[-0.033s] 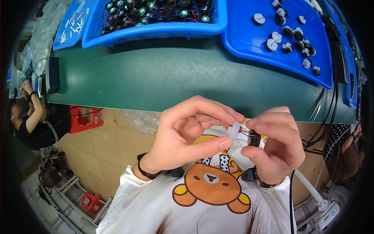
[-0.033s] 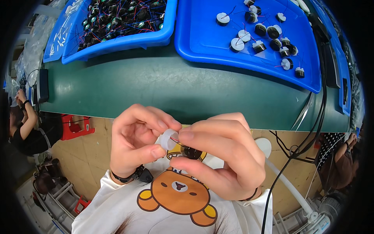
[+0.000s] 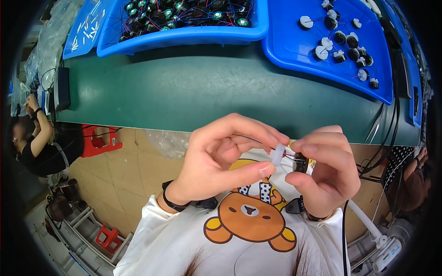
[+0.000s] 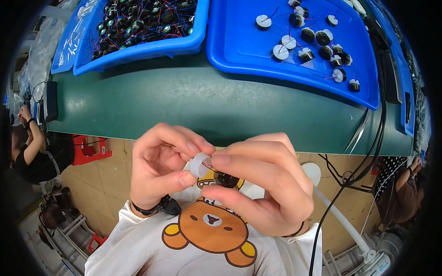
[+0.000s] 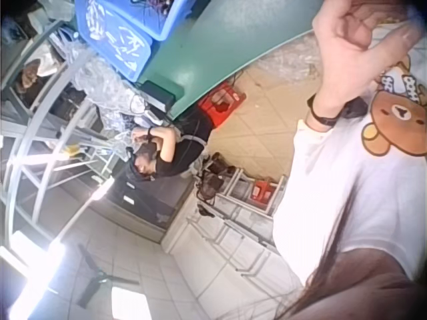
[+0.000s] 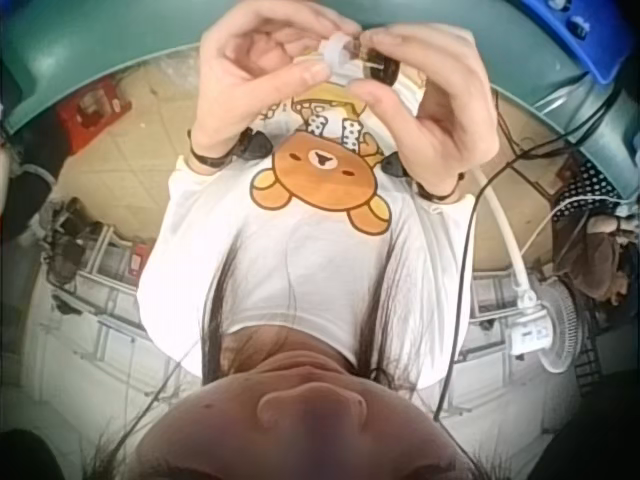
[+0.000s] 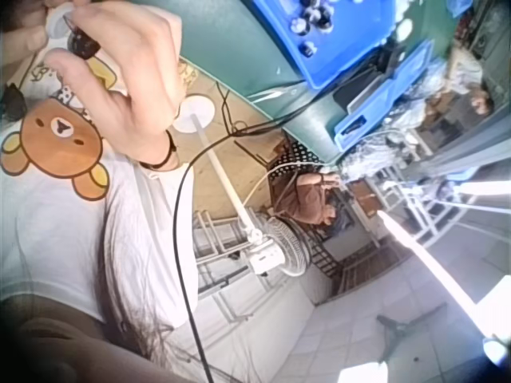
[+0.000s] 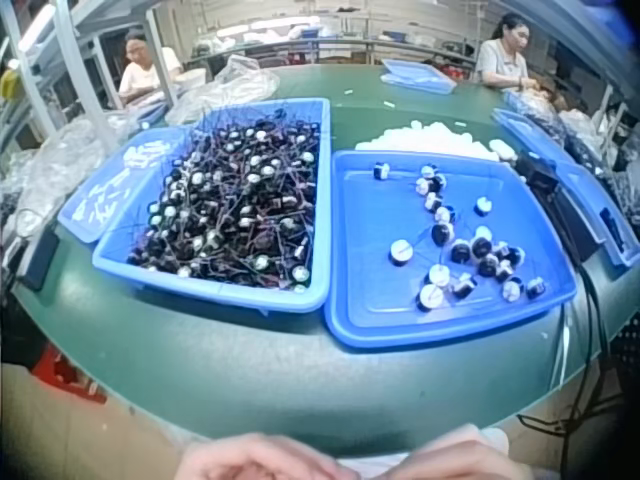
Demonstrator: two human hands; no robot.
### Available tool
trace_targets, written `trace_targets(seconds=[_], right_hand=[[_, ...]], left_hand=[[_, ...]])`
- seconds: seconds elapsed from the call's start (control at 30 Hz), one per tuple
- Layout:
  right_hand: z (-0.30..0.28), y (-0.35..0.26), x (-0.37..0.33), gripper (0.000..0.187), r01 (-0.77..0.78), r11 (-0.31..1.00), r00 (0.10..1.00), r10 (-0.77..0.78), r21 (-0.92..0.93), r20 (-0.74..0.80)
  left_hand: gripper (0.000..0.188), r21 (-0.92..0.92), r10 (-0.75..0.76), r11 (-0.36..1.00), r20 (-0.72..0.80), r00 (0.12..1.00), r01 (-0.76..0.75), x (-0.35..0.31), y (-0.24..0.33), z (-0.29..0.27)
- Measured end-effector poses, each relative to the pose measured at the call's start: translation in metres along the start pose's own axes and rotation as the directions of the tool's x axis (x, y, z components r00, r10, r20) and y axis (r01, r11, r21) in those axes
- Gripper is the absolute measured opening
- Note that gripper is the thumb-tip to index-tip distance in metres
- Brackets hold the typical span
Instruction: The recorder is assembling small electronic components by inserting wires into plastic bases and attaching sensor modules.
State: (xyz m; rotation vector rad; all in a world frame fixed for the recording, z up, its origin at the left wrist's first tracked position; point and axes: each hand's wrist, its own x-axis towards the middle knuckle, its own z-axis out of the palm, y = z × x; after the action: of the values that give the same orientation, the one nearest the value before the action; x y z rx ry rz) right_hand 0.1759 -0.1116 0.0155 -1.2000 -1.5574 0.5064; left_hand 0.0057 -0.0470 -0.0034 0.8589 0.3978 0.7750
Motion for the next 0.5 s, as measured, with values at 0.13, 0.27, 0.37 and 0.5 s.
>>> trace_targets(seconds=[0.13, 0.27, 0.37, 0.5], right_hand=[[0.0006, -0.0031, 0.0021, 0.039, -0.026, 0.997, 1.0, 0.026, 0.068, -0.01], [0.0043, -0.0027, -0.0003, 0.04, -0.036, 0.995, 0.998, 0.041, 0.096, -0.052], [0.0085, -0.0052, -0.0047, 0.041, -0.079, 0.987, 0.99, 0.094, 0.137, -0.106], [0.0083, -0.0007, -0.007, 0.041, -0.05, 0.99, 0.993, 0.063, 0.129, -0.098]], left_hand=[[0.03, -0.028, 0.012, 1.0, 0.045, 0.999, -0.01, -0.0007, -0.0018, -0.002], [0.03, -0.029, 0.002, 1.0, 0.045, 0.999, -0.001, -0.0006, -0.0028, -0.0012], [0.03, 0.039, -0.002, 0.999, 0.013, 1.0, 0.002, -0.0001, -0.0033, 0.0019], [0.029, 0.052, 0.045, 0.998, 0.021, 0.999, -0.046, 0.0013, -0.0033, 0.0019]])
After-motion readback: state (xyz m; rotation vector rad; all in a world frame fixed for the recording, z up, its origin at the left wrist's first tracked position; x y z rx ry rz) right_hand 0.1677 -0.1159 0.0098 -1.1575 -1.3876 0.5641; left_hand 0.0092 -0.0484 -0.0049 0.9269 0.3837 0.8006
